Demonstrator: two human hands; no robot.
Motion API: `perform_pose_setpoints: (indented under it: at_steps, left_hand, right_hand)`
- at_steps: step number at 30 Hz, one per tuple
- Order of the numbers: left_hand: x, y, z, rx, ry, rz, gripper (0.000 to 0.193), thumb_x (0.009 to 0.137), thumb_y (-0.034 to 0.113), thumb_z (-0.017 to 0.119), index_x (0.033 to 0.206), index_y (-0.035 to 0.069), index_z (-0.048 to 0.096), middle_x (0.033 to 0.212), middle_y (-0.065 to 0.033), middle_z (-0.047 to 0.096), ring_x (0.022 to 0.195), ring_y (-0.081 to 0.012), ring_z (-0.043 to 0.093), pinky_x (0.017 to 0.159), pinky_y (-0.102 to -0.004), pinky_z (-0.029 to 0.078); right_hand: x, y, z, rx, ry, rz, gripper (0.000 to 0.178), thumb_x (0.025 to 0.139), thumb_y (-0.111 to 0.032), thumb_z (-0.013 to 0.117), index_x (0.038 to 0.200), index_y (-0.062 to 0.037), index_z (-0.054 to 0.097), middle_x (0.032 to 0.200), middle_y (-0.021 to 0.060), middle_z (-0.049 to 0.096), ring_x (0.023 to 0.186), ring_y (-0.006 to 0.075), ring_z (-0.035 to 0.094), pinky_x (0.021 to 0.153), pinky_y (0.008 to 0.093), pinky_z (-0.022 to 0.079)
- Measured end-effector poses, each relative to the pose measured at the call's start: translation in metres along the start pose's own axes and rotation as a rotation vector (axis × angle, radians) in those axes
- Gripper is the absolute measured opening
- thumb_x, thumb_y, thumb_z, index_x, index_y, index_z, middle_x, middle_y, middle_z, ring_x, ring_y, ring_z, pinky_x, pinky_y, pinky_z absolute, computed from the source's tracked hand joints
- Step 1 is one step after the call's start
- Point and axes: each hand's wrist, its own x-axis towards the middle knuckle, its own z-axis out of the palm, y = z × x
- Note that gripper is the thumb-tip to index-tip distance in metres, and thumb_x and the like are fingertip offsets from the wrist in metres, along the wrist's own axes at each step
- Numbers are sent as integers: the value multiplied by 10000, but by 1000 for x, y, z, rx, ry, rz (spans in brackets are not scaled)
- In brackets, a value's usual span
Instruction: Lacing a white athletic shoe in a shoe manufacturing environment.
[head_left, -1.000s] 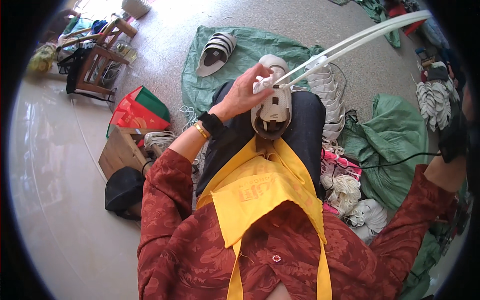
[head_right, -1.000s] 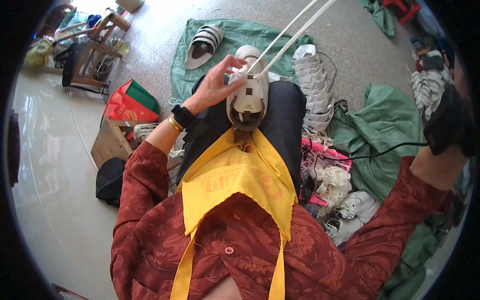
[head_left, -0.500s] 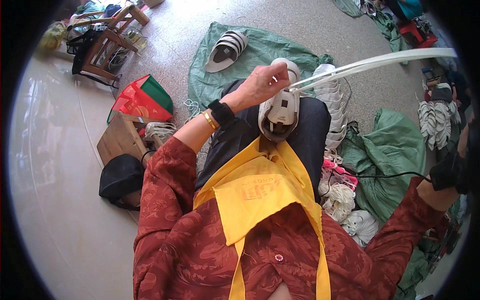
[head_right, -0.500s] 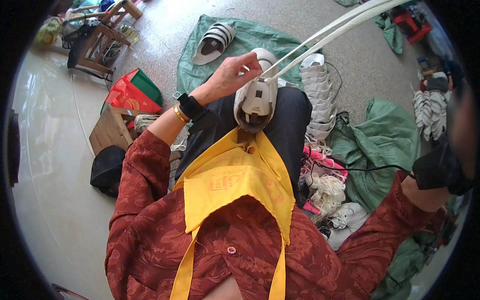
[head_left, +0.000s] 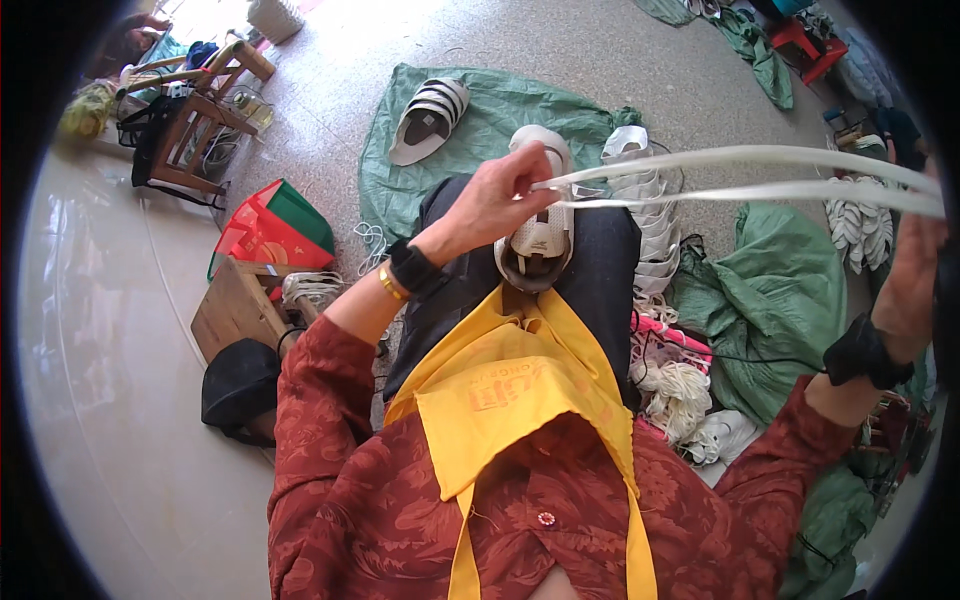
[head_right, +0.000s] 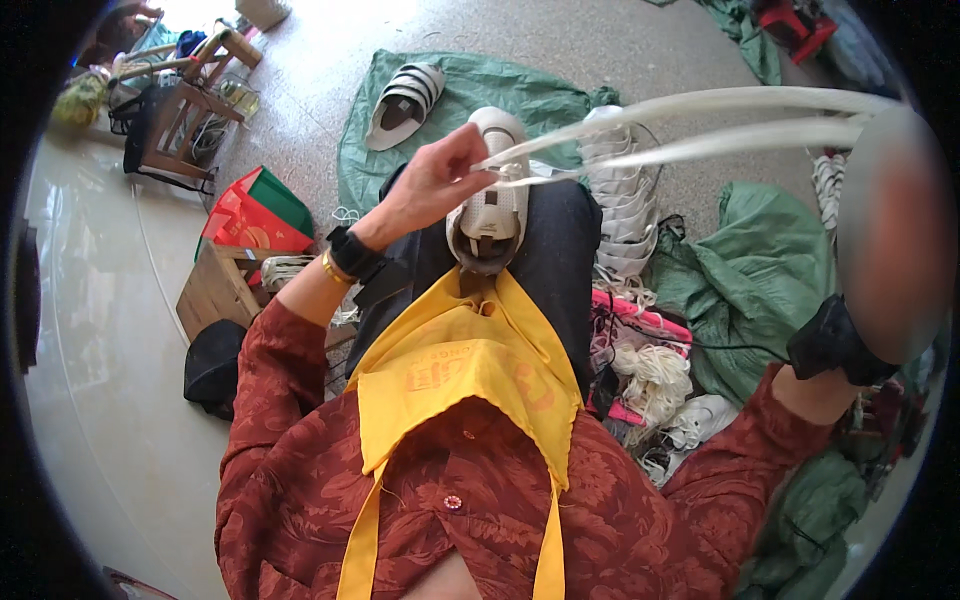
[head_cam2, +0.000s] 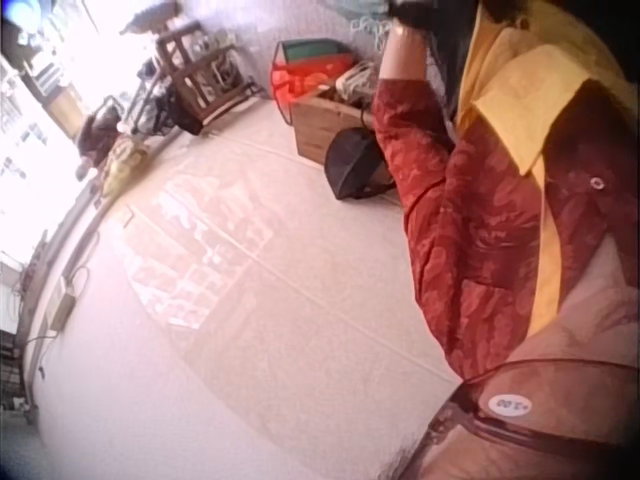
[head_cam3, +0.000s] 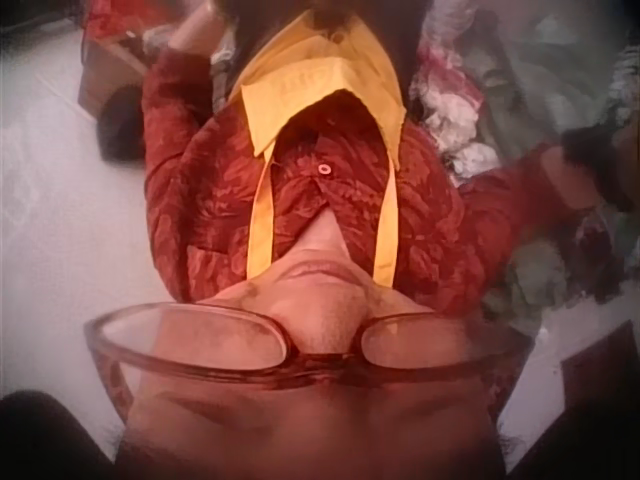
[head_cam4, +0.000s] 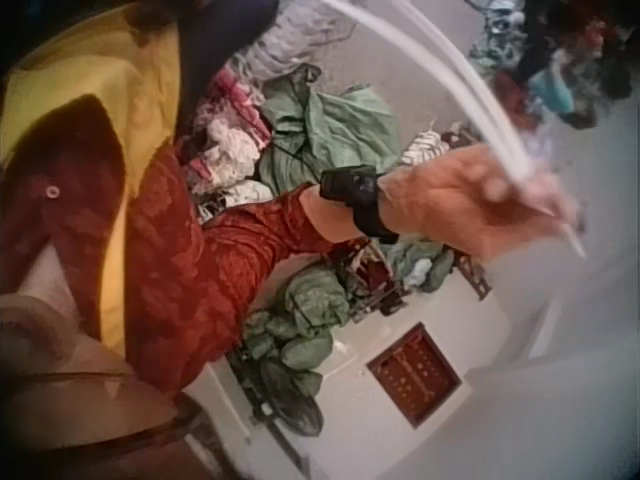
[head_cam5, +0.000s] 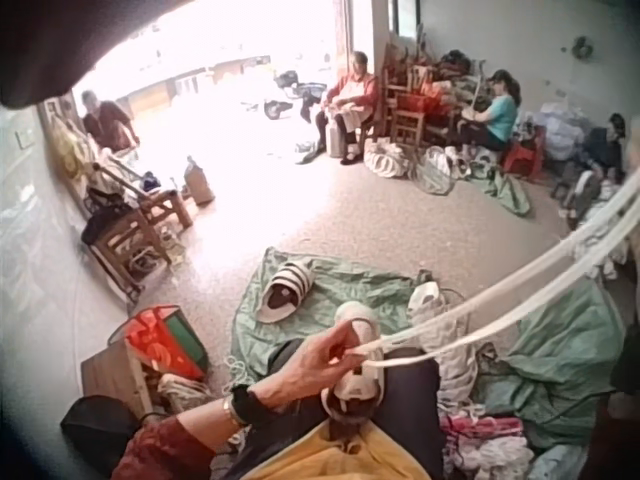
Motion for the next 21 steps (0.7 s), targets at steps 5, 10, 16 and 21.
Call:
perform_pose_setpoints:
  at_steps: [5, 10, 16, 21]
  left_hand:
    - [-37, -3, -17, -134, -4, -135, 210, 941, 81, 720, 934, 40, 514, 781, 43, 467, 720, -35, 429, 622, -217, 384]
    - [-73, -4, -51, -204, -13, -257, 203, 944, 85, 725, 943, 56, 524, 781, 39, 509, 711, -27, 460, 607, -217, 377]
    - [-103, -5, -100, -159, 113, -444, 182, 1017, 172, 666, 931, 64, 547, 703, 59, 501, 625, -22, 425, 543, -226, 338]
    - [-132, -23, -132, 99, 211, -585, 210, 1018, 197, 665, 904, 50, 566, 662, 56, 529, 587, -33, 442, 517, -242, 345]
  right_hand:
    - [-53, 64, -39, -592, 121, 444, 131, 1029, -144, 609, 1081, -64, 699, 803, 24, 703, 527, 27, 548, 461, 204, 437]
    - [-117, 179, 35, -593, -100, 776, 161, 983, -149, 677, 1113, -64, 719, 920, 31, 739, 518, 24, 540, 443, 196, 441]
    - [-157, 245, 124, -496, -341, 492, 275, 869, -74, 763, 1125, -6, 690, 952, 119, 737, 587, 141, 635, 564, 290, 511]
    - [-157, 241, 122, -644, -372, 385, 207, 861, -79, 772, 1031, 8, 692, 868, 114, 698, 603, 188, 632, 588, 318, 512]
